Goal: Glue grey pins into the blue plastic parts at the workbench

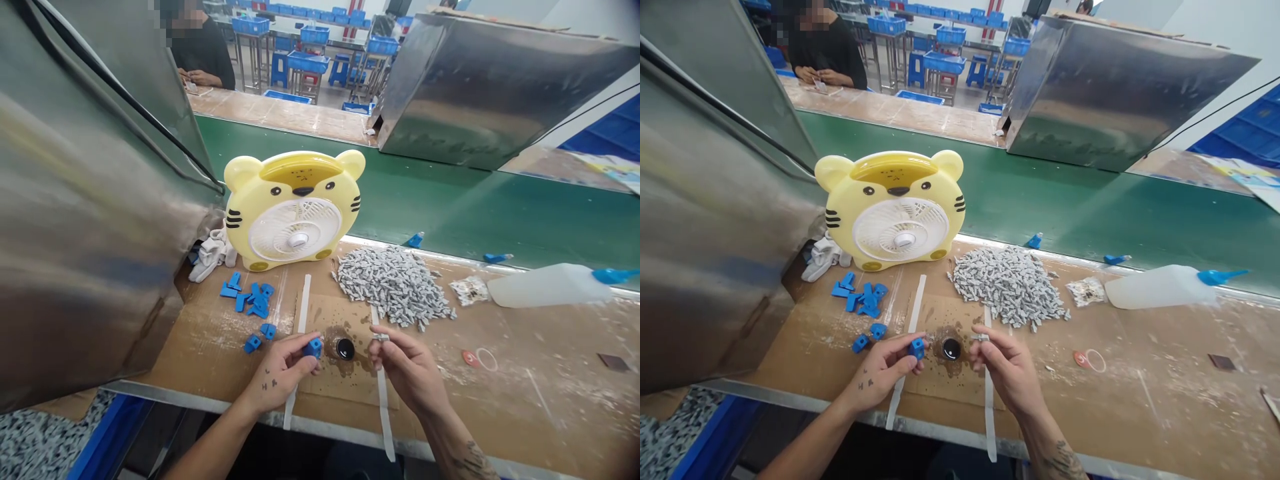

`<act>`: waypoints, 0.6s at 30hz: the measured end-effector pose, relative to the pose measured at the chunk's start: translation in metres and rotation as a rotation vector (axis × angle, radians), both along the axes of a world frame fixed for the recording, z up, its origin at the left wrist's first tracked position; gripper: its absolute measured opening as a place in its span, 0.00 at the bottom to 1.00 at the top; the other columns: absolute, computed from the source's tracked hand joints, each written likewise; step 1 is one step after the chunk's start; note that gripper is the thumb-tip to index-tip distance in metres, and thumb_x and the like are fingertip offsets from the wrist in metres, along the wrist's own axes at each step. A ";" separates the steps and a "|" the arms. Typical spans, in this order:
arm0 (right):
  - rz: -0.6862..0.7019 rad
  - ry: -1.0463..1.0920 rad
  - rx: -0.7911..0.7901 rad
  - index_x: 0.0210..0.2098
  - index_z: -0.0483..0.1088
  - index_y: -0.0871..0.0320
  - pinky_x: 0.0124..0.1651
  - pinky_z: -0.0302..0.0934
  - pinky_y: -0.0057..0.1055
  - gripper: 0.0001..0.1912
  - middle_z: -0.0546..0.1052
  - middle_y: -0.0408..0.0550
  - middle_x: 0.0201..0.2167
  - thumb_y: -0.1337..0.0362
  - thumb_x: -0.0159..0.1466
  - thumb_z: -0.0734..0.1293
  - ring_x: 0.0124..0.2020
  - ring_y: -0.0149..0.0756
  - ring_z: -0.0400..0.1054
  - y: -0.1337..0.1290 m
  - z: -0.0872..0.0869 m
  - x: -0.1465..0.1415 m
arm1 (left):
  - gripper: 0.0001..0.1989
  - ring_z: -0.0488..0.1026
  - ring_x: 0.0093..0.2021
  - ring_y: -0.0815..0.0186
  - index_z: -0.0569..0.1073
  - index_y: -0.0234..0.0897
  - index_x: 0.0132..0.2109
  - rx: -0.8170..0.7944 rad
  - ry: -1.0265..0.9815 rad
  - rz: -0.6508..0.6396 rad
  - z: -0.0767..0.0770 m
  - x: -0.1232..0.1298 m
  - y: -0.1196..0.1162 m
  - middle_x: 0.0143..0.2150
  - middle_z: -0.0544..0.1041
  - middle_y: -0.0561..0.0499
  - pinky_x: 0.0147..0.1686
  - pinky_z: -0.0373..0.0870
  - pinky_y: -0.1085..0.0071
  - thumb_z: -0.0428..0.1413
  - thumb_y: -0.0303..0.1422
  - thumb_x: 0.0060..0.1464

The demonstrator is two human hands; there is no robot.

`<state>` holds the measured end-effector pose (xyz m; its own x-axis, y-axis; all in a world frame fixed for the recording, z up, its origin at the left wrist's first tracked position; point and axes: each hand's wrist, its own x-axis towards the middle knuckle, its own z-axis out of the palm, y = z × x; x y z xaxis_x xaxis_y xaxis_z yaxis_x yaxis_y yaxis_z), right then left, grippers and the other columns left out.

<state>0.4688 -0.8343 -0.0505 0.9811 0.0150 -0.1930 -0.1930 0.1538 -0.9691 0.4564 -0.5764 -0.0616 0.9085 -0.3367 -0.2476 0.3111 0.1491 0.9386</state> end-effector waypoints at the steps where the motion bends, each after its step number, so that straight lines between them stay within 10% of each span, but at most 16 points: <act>1: 0.020 0.006 0.027 0.45 0.81 0.55 0.25 0.66 0.34 0.19 0.78 0.50 0.25 0.50 0.60 0.76 0.22 0.37 0.70 0.001 0.001 0.000 | 0.21 0.78 0.38 0.61 0.78 0.35 0.57 -0.012 -0.017 -0.004 0.001 0.000 0.000 0.46 0.79 0.42 0.41 0.77 0.65 0.60 0.37 0.59; 11: 0.094 -0.146 -0.492 0.37 0.84 0.53 0.29 0.73 0.36 0.12 0.83 0.51 0.29 0.52 0.60 0.76 0.28 0.45 0.77 -0.004 0.006 0.001 | 0.15 0.76 0.33 0.64 0.79 0.33 0.50 -0.062 -0.049 0.025 0.004 -0.002 0.000 0.37 0.79 0.45 0.37 0.75 0.69 0.62 0.35 0.57; 18: 0.460 -0.501 -0.842 0.43 0.81 0.50 0.36 0.69 0.35 0.09 0.80 0.51 0.36 0.60 0.70 0.67 0.35 0.42 0.75 0.002 0.034 0.015 | 0.19 0.75 0.32 0.64 0.79 0.33 0.53 -0.143 -0.037 -0.016 -0.001 -0.001 0.003 0.34 0.77 0.46 0.36 0.73 0.69 0.62 0.38 0.58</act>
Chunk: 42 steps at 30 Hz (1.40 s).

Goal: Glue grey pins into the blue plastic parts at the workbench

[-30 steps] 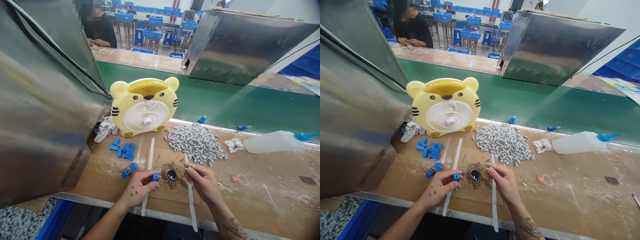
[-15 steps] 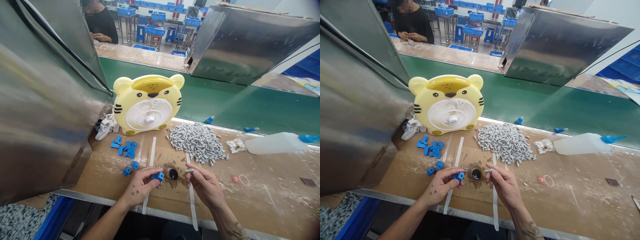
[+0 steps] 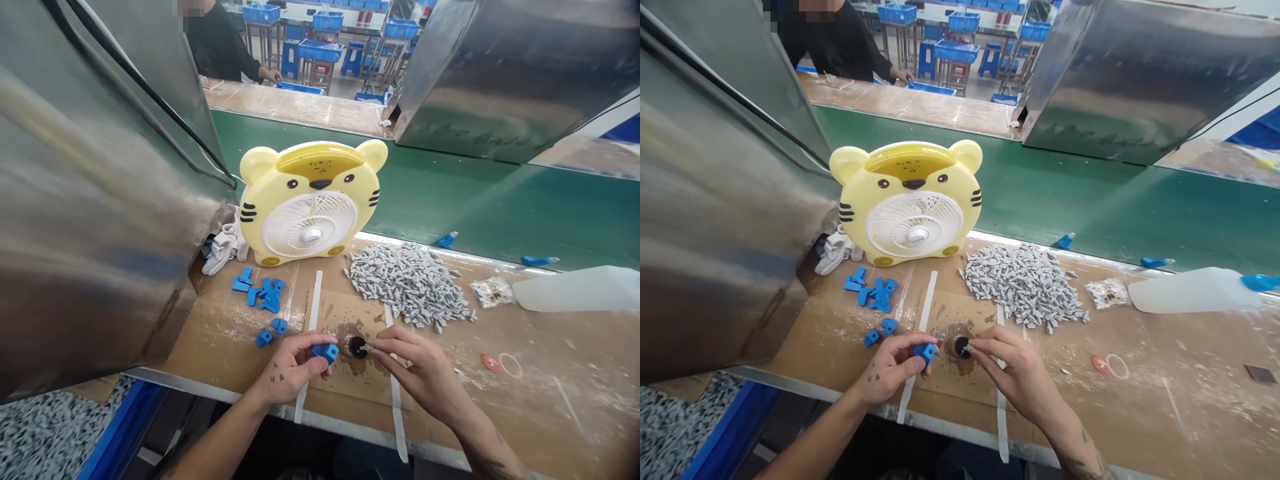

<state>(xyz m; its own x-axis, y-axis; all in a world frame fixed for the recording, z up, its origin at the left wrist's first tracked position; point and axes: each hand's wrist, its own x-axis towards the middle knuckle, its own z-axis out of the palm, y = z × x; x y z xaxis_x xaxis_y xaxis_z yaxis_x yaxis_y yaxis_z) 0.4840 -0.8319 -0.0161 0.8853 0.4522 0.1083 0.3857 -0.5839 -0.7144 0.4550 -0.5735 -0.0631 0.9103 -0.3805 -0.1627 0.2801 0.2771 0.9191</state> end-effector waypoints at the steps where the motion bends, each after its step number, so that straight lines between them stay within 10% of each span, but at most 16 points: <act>1: 0.031 -0.021 -0.027 0.44 0.81 0.50 0.35 0.68 0.34 0.10 0.79 0.51 0.34 0.61 0.71 0.66 0.34 0.41 0.74 0.000 0.001 0.002 | 0.19 0.75 0.33 0.64 0.80 0.34 0.53 0.014 -0.001 0.009 0.000 0.000 0.000 0.36 0.77 0.45 0.36 0.73 0.70 0.63 0.37 0.56; 9: 0.136 -0.046 -0.121 0.45 0.78 0.53 0.36 0.66 0.34 0.11 0.77 0.52 0.35 0.62 0.73 0.63 0.34 0.39 0.72 -0.003 -0.006 0.005 | 0.16 0.74 0.47 0.59 0.80 0.41 0.54 0.250 -0.181 0.001 0.006 0.000 0.005 0.55 0.72 0.41 0.37 0.72 0.72 0.58 0.33 0.60; 16: 0.129 -0.131 -0.100 0.47 0.77 0.54 0.34 0.65 0.33 0.09 0.76 0.51 0.34 0.65 0.72 0.64 0.33 0.38 0.71 -0.009 -0.011 0.002 | 0.12 0.72 0.27 0.70 0.79 0.34 0.48 0.202 -0.102 0.003 0.000 0.006 -0.003 0.36 0.74 0.48 0.29 0.71 0.74 0.61 0.32 0.58; 42: 0.261 -0.073 0.300 0.46 0.76 0.58 0.36 0.66 0.30 0.09 0.75 0.49 0.33 0.72 0.69 0.68 0.34 0.35 0.71 0.025 0.018 0.013 | 0.14 0.66 0.22 0.77 0.84 0.34 0.47 0.043 -0.059 -0.128 0.024 0.021 -0.015 0.34 0.74 0.47 0.21 0.63 0.80 0.63 0.38 0.58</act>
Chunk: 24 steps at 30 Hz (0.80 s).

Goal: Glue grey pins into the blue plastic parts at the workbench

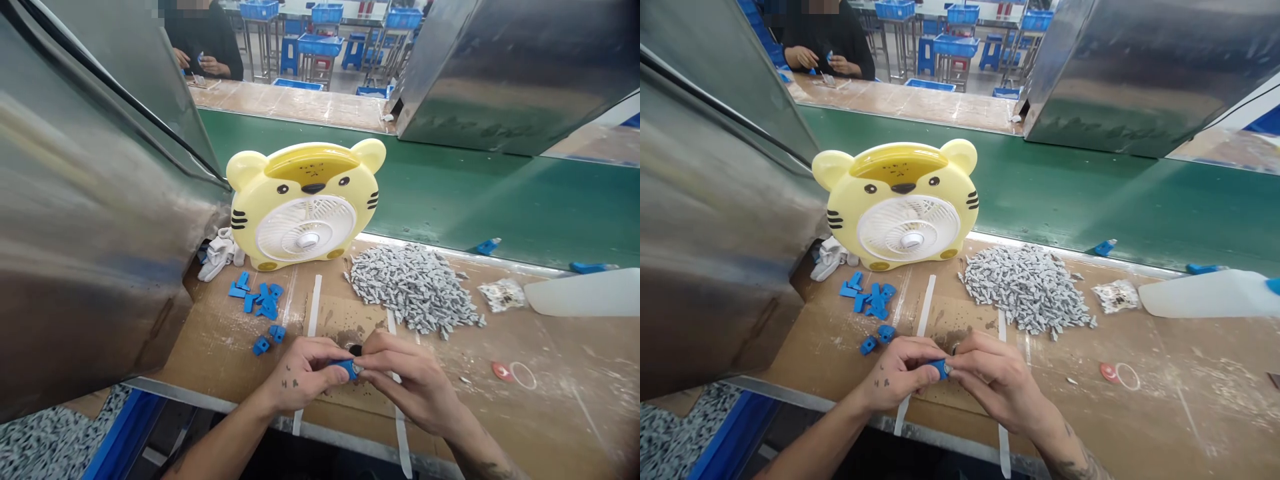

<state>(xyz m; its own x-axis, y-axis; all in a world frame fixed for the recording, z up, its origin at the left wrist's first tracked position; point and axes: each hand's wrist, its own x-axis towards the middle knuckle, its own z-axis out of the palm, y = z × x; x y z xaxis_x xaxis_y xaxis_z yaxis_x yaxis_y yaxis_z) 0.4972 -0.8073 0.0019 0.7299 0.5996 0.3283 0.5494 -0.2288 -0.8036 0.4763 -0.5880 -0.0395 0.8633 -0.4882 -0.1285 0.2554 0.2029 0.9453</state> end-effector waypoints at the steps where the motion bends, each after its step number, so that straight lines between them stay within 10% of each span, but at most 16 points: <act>1: 0.003 0.024 0.001 0.46 0.77 0.57 0.36 0.66 0.30 0.08 0.75 0.49 0.32 0.72 0.69 0.68 0.34 0.35 0.71 0.001 -0.001 0.000 | 0.14 0.66 0.21 0.77 0.84 0.34 0.46 -0.013 0.034 -0.010 0.003 0.001 0.000 0.33 0.73 0.48 0.21 0.63 0.80 0.63 0.38 0.57; 7: 0.022 0.097 0.015 0.45 0.78 0.56 0.36 0.67 0.29 0.07 0.78 0.49 0.34 0.69 0.70 0.68 0.35 0.34 0.73 0.005 0.001 0.009 | 0.15 0.66 0.21 0.76 0.84 0.33 0.45 0.051 0.106 -0.050 0.014 0.011 -0.003 0.32 0.73 0.49 0.20 0.63 0.79 0.62 0.39 0.58; 14: -0.333 -0.082 -0.241 0.40 0.80 0.53 0.38 0.69 0.33 0.09 0.82 0.46 0.35 0.57 0.70 0.68 0.36 0.37 0.75 -0.034 0.012 0.110 | 0.16 0.75 0.31 0.70 0.77 0.41 0.55 0.801 -0.322 0.320 0.029 0.008 0.060 0.54 0.75 0.45 0.35 0.75 0.71 0.57 0.40 0.63; 20: -0.618 -0.170 -0.596 0.32 0.81 0.58 0.38 0.63 0.32 0.07 0.81 0.49 0.31 0.67 0.63 0.69 0.32 0.39 0.72 -0.046 -0.015 0.236 | 0.12 0.80 0.42 0.60 0.77 0.43 0.51 1.159 -0.535 0.200 -0.022 -0.026 0.107 0.51 0.77 0.47 0.43 0.78 0.68 0.55 0.35 0.63; 24: -0.624 -0.184 -0.650 0.42 0.80 0.62 0.40 0.62 0.34 0.11 0.81 0.53 0.34 0.65 0.62 0.68 0.35 0.43 0.72 -0.044 -0.023 0.246 | 0.14 0.80 0.47 0.61 0.77 0.42 0.52 1.052 -0.531 0.276 -0.041 -0.032 0.107 0.51 0.78 0.45 0.47 0.77 0.68 0.51 0.31 0.64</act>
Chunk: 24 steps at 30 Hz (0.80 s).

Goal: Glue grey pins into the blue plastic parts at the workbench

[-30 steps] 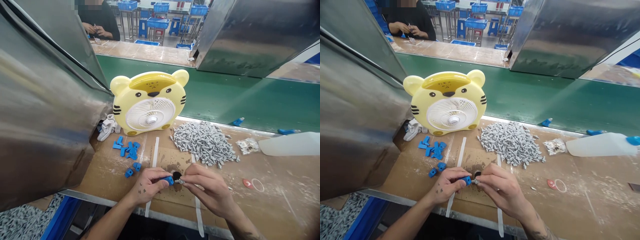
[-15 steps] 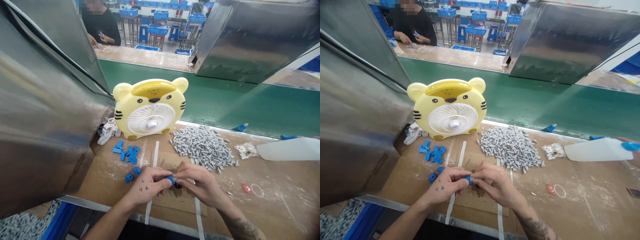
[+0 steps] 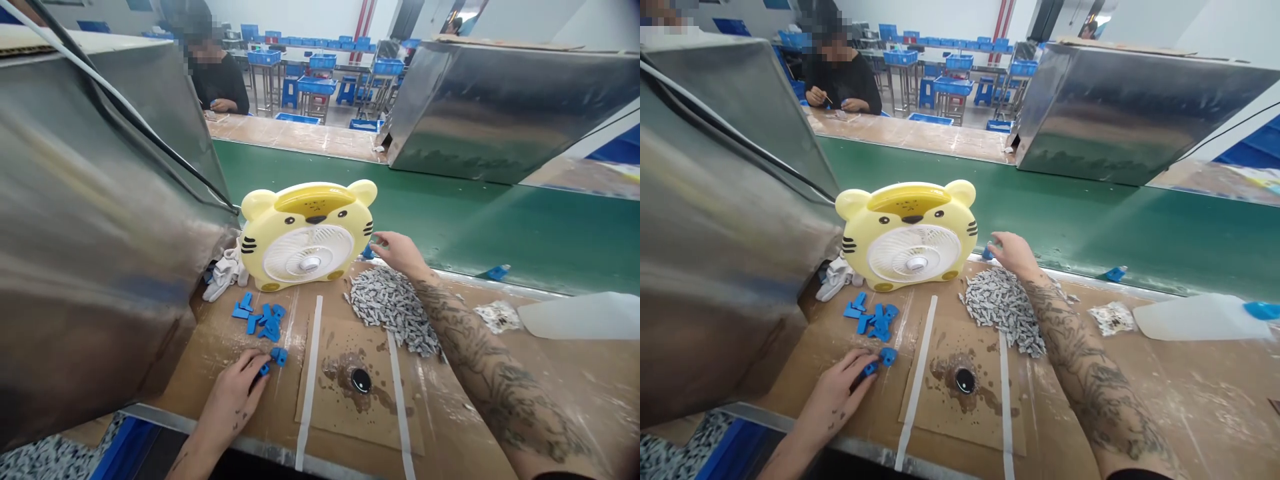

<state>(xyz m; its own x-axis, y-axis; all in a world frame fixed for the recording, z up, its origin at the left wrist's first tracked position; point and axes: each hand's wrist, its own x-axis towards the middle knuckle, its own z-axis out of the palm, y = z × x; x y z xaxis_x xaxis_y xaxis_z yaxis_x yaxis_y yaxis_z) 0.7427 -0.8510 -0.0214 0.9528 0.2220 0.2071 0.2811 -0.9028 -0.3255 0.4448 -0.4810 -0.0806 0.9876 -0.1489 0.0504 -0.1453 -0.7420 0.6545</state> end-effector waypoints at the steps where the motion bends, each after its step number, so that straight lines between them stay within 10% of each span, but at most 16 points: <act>1: 0.009 -0.011 -0.005 0.44 0.79 0.62 0.41 0.62 0.35 0.13 0.81 0.54 0.36 0.64 0.64 0.67 0.37 0.44 0.72 0.001 0.002 -0.009 | 0.13 0.79 0.47 0.60 0.77 0.42 0.52 -0.040 0.018 0.017 0.002 0.000 0.000 0.51 0.78 0.45 0.47 0.77 0.68 0.51 0.32 0.64; 11: 0.384 0.211 0.024 0.26 0.77 0.59 0.50 0.63 0.40 0.05 0.79 0.53 0.30 0.71 0.58 0.71 0.42 0.47 0.70 0.062 -0.012 -0.103 | 0.15 0.75 0.44 0.62 0.79 0.40 0.51 -0.570 0.207 0.061 0.037 0.018 -0.030 0.47 0.74 0.46 0.43 0.74 0.70 0.57 0.30 0.58; 17: 0.310 0.304 0.310 0.45 0.78 0.62 0.38 0.72 0.33 0.14 0.81 0.52 0.38 0.59 0.71 0.64 0.35 0.38 0.76 0.040 0.005 -0.137 | 0.14 0.75 0.48 0.60 0.81 0.37 0.49 -0.837 0.264 -0.008 0.033 0.024 -0.067 0.50 0.76 0.43 0.47 0.72 0.69 0.61 0.32 0.56; 24: 0.287 0.247 0.586 0.40 0.81 0.54 0.38 0.72 0.30 0.06 0.81 0.49 0.36 0.60 0.68 0.71 0.36 0.37 0.77 0.011 0.019 -0.230 | 0.13 0.74 0.50 0.59 0.81 0.38 0.48 -0.759 0.222 -0.091 0.030 0.027 -0.093 0.49 0.79 0.44 0.51 0.70 0.67 0.61 0.28 0.55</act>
<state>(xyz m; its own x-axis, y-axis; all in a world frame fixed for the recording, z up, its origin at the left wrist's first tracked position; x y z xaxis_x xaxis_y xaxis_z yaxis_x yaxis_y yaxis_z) 0.5131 -0.8400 -0.0021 0.9077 0.3900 0.1546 0.3374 -0.4596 -0.8216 0.4718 -0.5740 -0.0507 0.9720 -0.2334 -0.0265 0.0094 -0.0737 0.9972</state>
